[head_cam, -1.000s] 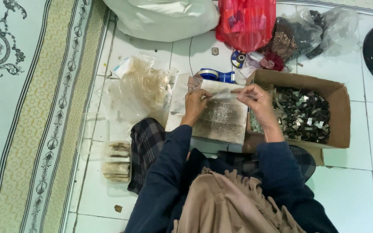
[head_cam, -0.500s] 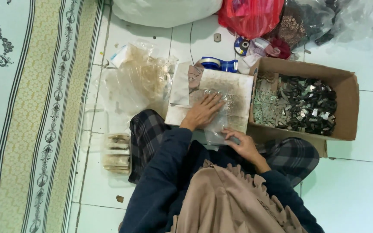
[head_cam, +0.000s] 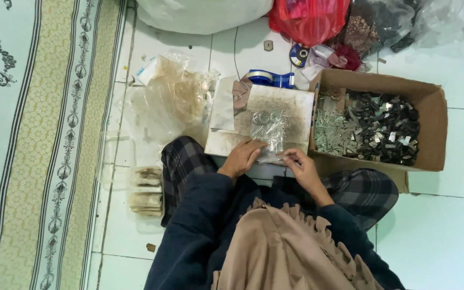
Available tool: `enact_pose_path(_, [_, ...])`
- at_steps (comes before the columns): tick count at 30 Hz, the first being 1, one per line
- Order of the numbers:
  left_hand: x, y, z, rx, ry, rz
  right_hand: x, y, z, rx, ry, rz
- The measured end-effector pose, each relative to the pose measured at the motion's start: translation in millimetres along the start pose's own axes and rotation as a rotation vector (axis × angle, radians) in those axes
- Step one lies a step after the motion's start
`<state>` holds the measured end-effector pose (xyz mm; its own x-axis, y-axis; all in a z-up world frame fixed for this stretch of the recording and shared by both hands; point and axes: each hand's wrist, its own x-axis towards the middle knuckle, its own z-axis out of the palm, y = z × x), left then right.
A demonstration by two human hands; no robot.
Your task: The person sorts small metal rings and clips by hand, placing them into small plastic bags and arranging the bags on a wooden board while sitting on the floor.
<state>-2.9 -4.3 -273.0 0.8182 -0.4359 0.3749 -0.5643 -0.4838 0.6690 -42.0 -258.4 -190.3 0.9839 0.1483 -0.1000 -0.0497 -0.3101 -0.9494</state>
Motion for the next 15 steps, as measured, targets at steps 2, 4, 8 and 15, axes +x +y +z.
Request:
enact_pose_path(2, [-17, 3, 4, -0.104, 0.060, -0.179, 16, -9, 8, 0.042, 0.041, 0.015])
enact_pose_path(4, [-23, 16, 6, -0.208, 0.123, -0.357, 33, -10, 14, 0.081, 0.081, 0.030])
enact_pose_path(8, [-7, 44, 4, -0.318, 0.303, -0.528, 75, 14, 25, 0.002, 0.161, 0.077])
enact_pose_path(15, [11, 66, -6, 0.012, 0.334, -0.463, 98, -6, 44, -0.248, 0.170, 0.125])
